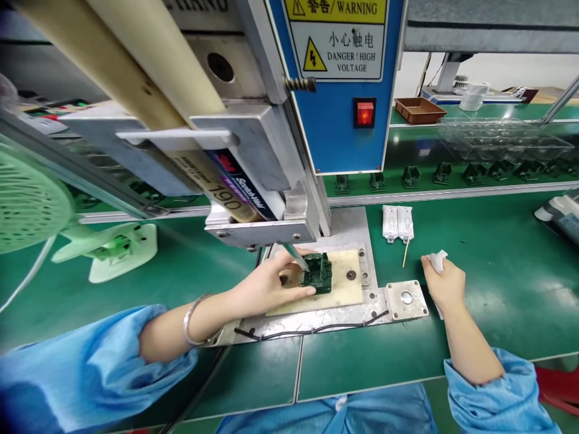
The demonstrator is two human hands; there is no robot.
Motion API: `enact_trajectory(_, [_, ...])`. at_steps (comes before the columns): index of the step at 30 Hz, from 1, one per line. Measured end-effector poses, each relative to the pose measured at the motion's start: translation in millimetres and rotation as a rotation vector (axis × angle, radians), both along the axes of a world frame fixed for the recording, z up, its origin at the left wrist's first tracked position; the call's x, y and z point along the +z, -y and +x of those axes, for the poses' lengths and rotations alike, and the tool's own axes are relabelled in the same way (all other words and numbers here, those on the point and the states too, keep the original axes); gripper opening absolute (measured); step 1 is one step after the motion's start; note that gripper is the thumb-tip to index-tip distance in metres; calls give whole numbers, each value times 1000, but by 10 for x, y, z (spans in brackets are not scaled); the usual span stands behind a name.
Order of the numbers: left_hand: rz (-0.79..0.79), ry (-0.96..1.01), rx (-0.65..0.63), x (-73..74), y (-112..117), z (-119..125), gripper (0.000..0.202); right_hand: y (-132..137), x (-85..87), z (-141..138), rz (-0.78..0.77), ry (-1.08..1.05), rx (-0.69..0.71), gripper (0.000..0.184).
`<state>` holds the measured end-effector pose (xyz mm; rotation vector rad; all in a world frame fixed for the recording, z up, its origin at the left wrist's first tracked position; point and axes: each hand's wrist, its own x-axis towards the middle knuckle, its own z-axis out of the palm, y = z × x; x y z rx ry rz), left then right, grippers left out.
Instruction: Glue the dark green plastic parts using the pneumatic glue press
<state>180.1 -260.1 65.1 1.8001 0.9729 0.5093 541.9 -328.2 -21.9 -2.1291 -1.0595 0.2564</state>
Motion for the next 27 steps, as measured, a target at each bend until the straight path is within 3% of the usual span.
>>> enact_trajectory(4, [363,-398,-1,115,9,-198,81,-5,20,0,-5,-29,-11,42])
enact_trajectory(7, [433,-411,178,163,-24,-542,82,35,52,-12,-3,-69,-36,44])
enact_trajectory(9, [334,-364,411,172,-3,-823,70,114,80,-44,-4,-112,-50,47])
enact_trajectory(11, [118,-286,565,147,91,-1080,65,235,101,-100,-8,-251,-32,50])
enact_trajectory(14, [-185,-130,579,14,353,-1309,64,433,115,-210,-25,-525,80,54])
enact_trajectory(16, [-293,-43,596,-118,543,-1337,63,524,121,-279,-39,-592,116,59])
enact_trajectory(19, [-247,27,684,-277,739,-1260,64,581,131,-342,-66,-586,83,66])
enact_trajectory(23, [-123,7,727,-303,770,-1149,69,570,141,-338,-58,-567,82,63])
enact_trajectory(27, [-261,143,811,-323,715,-1152,69,364,195,-268,-4,-461,20,58])
